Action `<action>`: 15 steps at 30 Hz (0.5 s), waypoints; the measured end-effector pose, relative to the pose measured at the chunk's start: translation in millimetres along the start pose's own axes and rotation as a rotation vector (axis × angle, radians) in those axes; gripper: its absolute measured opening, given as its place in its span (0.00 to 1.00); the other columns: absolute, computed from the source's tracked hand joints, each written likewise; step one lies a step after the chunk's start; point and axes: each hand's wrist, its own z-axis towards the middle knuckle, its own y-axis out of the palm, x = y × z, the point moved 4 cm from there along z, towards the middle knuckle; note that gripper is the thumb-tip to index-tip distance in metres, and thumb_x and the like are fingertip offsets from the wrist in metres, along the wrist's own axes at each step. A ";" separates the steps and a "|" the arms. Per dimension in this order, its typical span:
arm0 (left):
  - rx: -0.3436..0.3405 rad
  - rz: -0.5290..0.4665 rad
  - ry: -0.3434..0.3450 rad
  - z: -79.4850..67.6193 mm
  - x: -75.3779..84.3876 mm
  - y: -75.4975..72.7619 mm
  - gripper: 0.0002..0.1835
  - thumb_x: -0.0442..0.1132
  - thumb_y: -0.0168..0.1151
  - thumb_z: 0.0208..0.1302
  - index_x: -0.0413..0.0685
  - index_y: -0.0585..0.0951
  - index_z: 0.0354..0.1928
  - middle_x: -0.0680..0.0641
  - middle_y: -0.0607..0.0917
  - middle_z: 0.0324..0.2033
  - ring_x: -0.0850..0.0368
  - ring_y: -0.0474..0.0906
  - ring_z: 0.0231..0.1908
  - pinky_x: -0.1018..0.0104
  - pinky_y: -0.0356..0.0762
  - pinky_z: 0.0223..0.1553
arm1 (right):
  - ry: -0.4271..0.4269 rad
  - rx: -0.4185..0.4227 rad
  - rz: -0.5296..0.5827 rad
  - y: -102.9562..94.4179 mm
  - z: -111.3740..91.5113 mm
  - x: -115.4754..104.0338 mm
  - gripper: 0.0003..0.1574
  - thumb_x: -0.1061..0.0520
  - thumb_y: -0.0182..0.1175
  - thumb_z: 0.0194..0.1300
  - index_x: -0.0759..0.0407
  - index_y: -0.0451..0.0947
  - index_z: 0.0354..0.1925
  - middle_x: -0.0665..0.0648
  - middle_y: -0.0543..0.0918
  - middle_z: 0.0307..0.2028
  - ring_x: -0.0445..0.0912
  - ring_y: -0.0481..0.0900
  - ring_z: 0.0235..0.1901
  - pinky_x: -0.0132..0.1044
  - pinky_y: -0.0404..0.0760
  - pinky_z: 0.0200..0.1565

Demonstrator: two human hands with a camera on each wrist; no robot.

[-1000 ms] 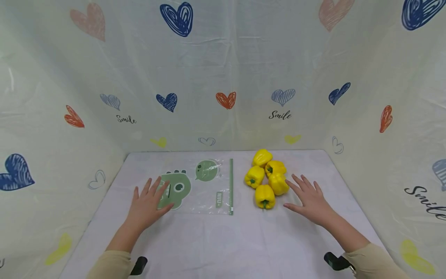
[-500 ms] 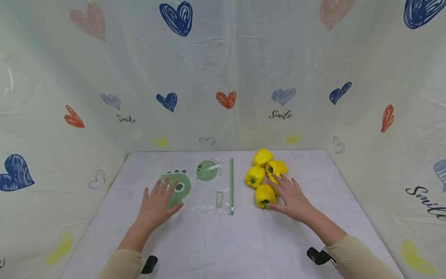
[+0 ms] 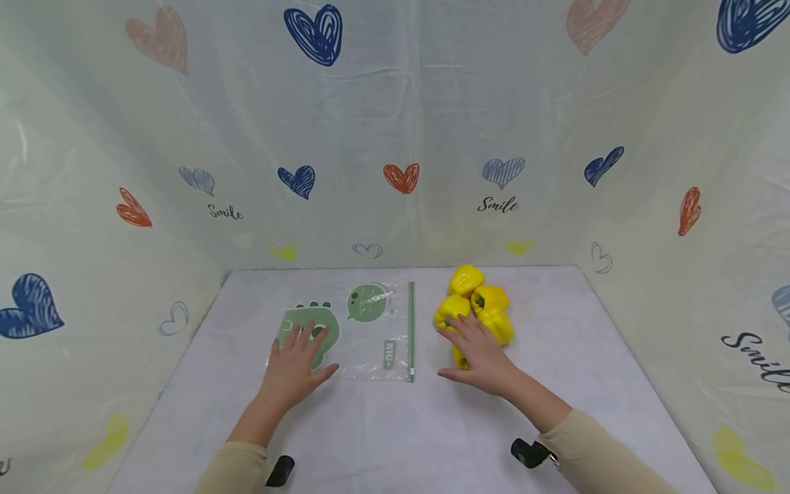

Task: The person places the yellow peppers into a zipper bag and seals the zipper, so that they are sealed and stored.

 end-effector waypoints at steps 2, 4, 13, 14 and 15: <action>-0.005 0.008 -0.002 1.3 1.6 3.5 0.41 0.62 0.63 0.59 0.50 0.67 0.70 0.37 0.63 0.70 0.33 0.55 0.68 0.26 0.52 0.61 | -0.011 -0.009 0.007 4.4 5.0 -2.8 0.47 0.36 0.64 0.59 0.53 0.65 0.70 0.60 0.61 0.71 0.61 0.53 0.71 0.64 0.48 0.68; -0.012 0.012 -0.009 2.8 3.0 7.1 0.41 0.62 0.63 0.59 0.50 0.68 0.70 0.38 0.64 0.69 0.33 0.56 0.68 0.26 0.53 0.61 | -0.022 -0.017 0.021 8.9 10.2 -5.1 0.46 0.35 0.63 0.60 0.52 0.65 0.70 0.59 0.61 0.71 0.59 0.53 0.71 0.63 0.49 0.68; -0.039 -0.016 -0.024 12.8 9.4 25.9 0.42 0.62 0.63 0.59 0.49 0.67 0.71 0.37 0.64 0.69 0.33 0.57 0.68 0.27 0.54 0.61 | -0.042 -0.104 0.095 27.1 29.3 -12.3 0.45 0.32 0.59 0.62 0.53 0.66 0.70 0.55 0.59 0.73 0.56 0.52 0.72 0.59 0.53 0.68; -0.043 -0.016 -0.031 13.5 9.8 27.6 0.42 0.62 0.63 0.59 0.49 0.67 0.71 0.38 0.64 0.69 0.33 0.57 0.68 0.27 0.53 0.61 | -0.046 -0.114 0.104 29.2 31.5 -13.3 0.45 0.33 0.59 0.62 0.53 0.66 0.70 0.55 0.59 0.73 0.56 0.51 0.72 0.58 0.53 0.69; -0.049 -0.019 -0.040 14.2 10.1 29.3 0.42 0.62 0.63 0.58 0.50 0.66 0.71 0.38 0.64 0.70 0.34 0.57 0.68 0.27 0.53 0.61 | -0.055 -0.118 0.109 31.1 33.8 -14.3 0.44 0.33 0.60 0.63 0.53 0.66 0.69 0.56 0.60 0.72 0.56 0.52 0.72 0.58 0.54 0.69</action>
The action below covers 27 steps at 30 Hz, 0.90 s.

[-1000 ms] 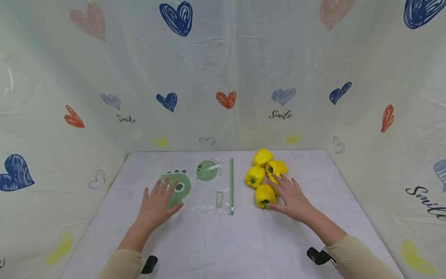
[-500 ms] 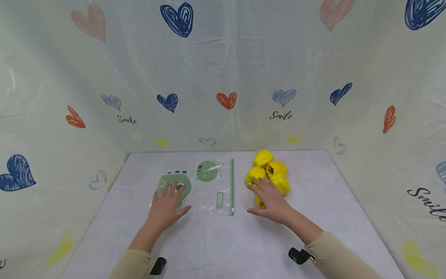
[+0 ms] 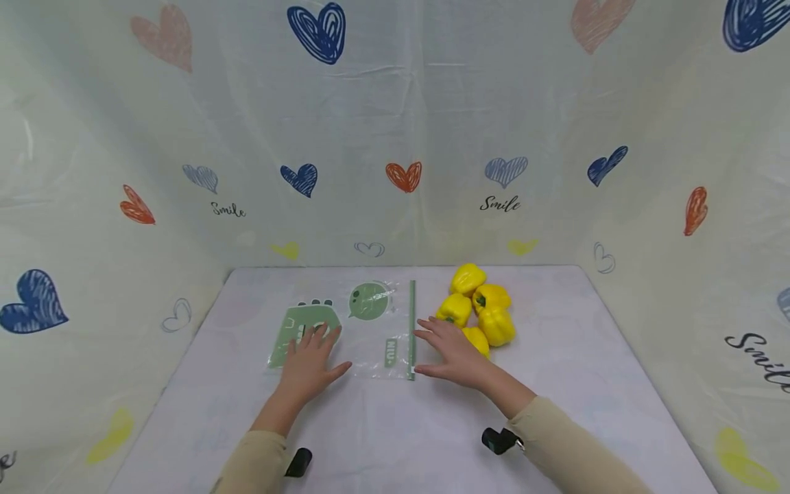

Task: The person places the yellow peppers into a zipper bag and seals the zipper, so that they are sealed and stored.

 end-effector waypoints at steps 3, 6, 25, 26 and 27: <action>-0.020 -0.008 -0.015 3.3 3.3 3.6 0.43 0.63 0.63 0.58 0.50 0.66 0.71 0.38 0.64 0.70 0.35 0.57 0.68 0.28 0.53 0.62 | -0.012 -0.021 0.013 4.4 6.5 -1.5 0.43 0.35 0.60 0.63 0.53 0.66 0.69 0.56 0.61 0.72 0.55 0.52 0.72 0.57 0.54 0.69; -0.031 -0.010 -0.026 6.1 7.2 7.5 0.43 0.63 0.63 0.58 0.49 0.66 0.71 0.38 0.64 0.70 0.35 0.58 0.68 0.28 0.54 0.61 | -0.022 -0.030 0.002 8.3 12.7 -2.0 0.42 0.36 0.61 0.63 0.52 0.67 0.68 0.56 0.63 0.71 0.54 0.53 0.72 0.55 0.55 0.69; -0.089 -0.034 -0.103 19.1 14.7 39.1 0.44 0.65 0.64 0.56 0.49 0.68 0.70 0.34 0.63 0.69 0.30 0.54 0.68 0.23 0.49 0.59 | 0.055 -0.073 0.047 32.5 44.3 8.6 0.37 0.40 0.67 0.60 0.52 0.74 0.63 0.51 0.75 0.61 0.48 0.69 0.62 0.45 0.68 0.64; -0.092 -0.035 -0.105 19.4 14.6 40.6 0.44 0.65 0.64 0.56 0.49 0.68 0.70 0.34 0.63 0.69 0.29 0.54 0.68 0.23 0.49 0.59 | 0.056 -0.071 0.056 33.1 45.1 9.0 0.36 0.41 0.67 0.60 0.52 0.74 0.63 0.51 0.76 0.60 0.48 0.69 0.62 0.45 0.68 0.64; -0.098 -0.039 -0.108 19.4 14.7 42.1 0.43 0.64 0.64 0.56 0.48 0.68 0.69 0.34 0.63 0.69 0.29 0.53 0.68 0.22 0.49 0.59 | 0.059 -0.069 0.069 33.5 45.8 9.4 0.36 0.41 0.67 0.60 0.52 0.74 0.62 0.50 0.76 0.60 0.48 0.70 0.61 0.45 0.69 0.63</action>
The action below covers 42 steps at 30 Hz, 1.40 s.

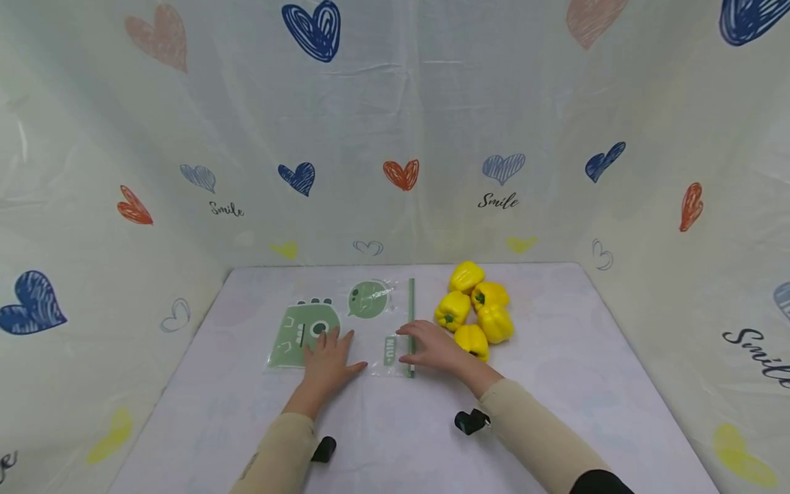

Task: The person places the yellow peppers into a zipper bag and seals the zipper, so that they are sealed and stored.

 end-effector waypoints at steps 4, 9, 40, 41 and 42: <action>-0.031 -0.018 -0.016 0.1 -1.1 5.0 0.43 0.63 0.66 0.55 0.48 0.70 0.68 0.33 0.61 0.69 0.28 0.52 0.68 0.21 0.49 0.58 | -0.008 0.011 0.053 1.5 2.5 1.4 0.34 0.42 0.68 0.60 0.54 0.76 0.61 0.50 0.78 0.58 0.48 0.71 0.59 0.45 0.70 0.62; -0.056 -0.051 -0.020 -1.5 -2.8 7.3 0.41 0.61 0.65 0.57 0.48 0.69 0.69 0.33 0.61 0.70 0.27 0.51 0.68 0.21 0.48 0.58 | -0.011 0.029 0.087 3.0 2.9 3.9 0.33 0.44 0.68 0.60 0.55 0.77 0.59 0.51 0.79 0.56 0.48 0.72 0.58 0.45 0.70 0.62; -0.128 -0.080 0.140 -13.6 -37.4 -11.0 0.43 0.57 0.74 0.49 0.50 0.73 0.67 0.38 0.62 0.71 0.32 0.52 0.69 0.28 0.49 0.63 | -0.040 0.124 0.148 13.1 7.9 4.9 0.34 0.47 0.74 0.52 0.53 0.79 0.57 0.52 0.77 0.58 0.50 0.68 0.61 0.50 0.65 0.64; -0.129 -0.075 0.135 -14.3 -39.6 -11.9 0.43 0.57 0.74 0.48 0.51 0.73 0.67 0.38 0.62 0.71 0.32 0.52 0.69 0.28 0.50 0.63 | -0.034 0.126 0.154 13.4 8.4 4.5 0.35 0.47 0.74 0.52 0.53 0.79 0.57 0.52 0.77 0.58 0.50 0.68 0.61 0.50 0.65 0.64; -0.129 -0.069 0.130 -15.3 -41.5 -13.1 0.43 0.57 0.74 0.48 0.51 0.73 0.67 0.37 0.62 0.71 0.31 0.52 0.69 0.28 0.51 0.62 | -0.027 0.127 0.155 14.0 9.1 4.5 0.35 0.47 0.75 0.52 0.53 0.79 0.57 0.52 0.77 0.58 0.50 0.67 0.61 0.50 0.64 0.64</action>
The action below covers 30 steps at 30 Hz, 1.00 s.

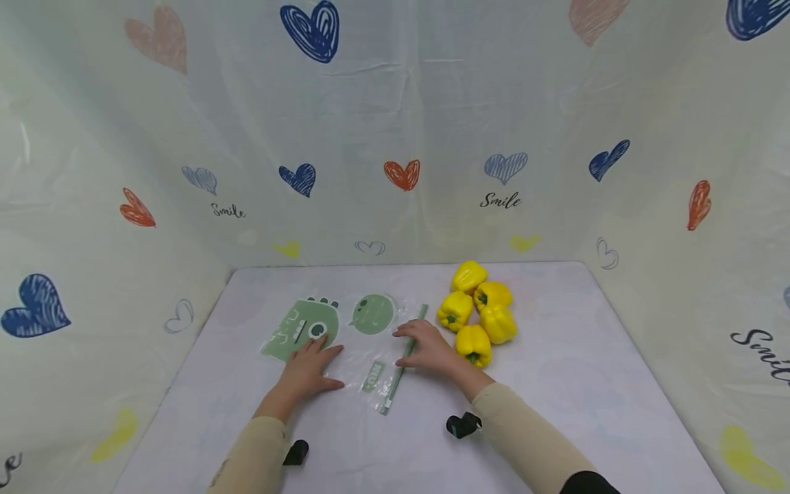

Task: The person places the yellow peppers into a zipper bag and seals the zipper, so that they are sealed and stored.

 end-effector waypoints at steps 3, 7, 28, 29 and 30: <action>0.001 -0.003 -0.023 -1.7 -5.2 -1.5 0.44 0.58 0.75 0.47 0.51 0.72 0.67 0.36 0.61 0.71 0.28 0.51 0.69 0.26 0.50 0.62 | 0.023 0.006 0.006 0.2 2.0 -0.1 0.35 0.48 0.75 0.51 0.52 0.79 0.58 0.53 0.77 0.59 0.51 0.67 0.62 0.50 0.63 0.65; -0.013 -0.026 -0.056 -1.0 -11.1 -0.5 0.47 0.58 0.76 0.45 0.50 0.71 0.68 0.34 0.59 0.71 0.25 0.46 0.69 0.27 0.46 0.63 | 0.047 0.010 0.023 -0.5 4.9 1.0 0.36 0.47 0.75 0.51 0.52 0.78 0.59 0.54 0.75 0.60 0.52 0.66 0.63 0.50 0.63 0.65; -0.110 0.013 0.153 6.0 -26.5 -5.7 0.49 0.55 0.79 0.41 0.55 0.70 0.69 0.40 0.58 0.73 0.31 0.46 0.71 0.34 0.50 0.66 | 0.109 -0.019 0.138 12.0 9.0 12.9 0.37 0.48 0.74 0.52 0.51 0.77 0.60 0.54 0.71 0.65 0.53 0.61 0.67 0.52 0.60 0.67; -0.116 0.015 0.158 6.8 -26.9 -6.3 0.49 0.55 0.79 0.41 0.54 0.70 0.69 0.40 0.58 0.73 0.31 0.46 0.71 0.34 0.51 0.66 | 0.114 -0.025 0.134 13.4 9.1 13.9 0.37 0.48 0.74 0.52 0.50 0.77 0.60 0.53 0.71 0.65 0.53 0.61 0.67 0.52 0.60 0.67; -0.122 0.017 0.162 7.7 -27.3 -6.9 0.49 0.55 0.79 0.41 0.54 0.70 0.69 0.40 0.59 0.73 0.31 0.46 0.71 0.34 0.51 0.66 | 0.115 -0.030 0.126 14.8 9.2 14.7 0.37 0.47 0.74 0.52 0.50 0.76 0.60 0.52 0.71 0.65 0.52 0.61 0.67 0.52 0.60 0.67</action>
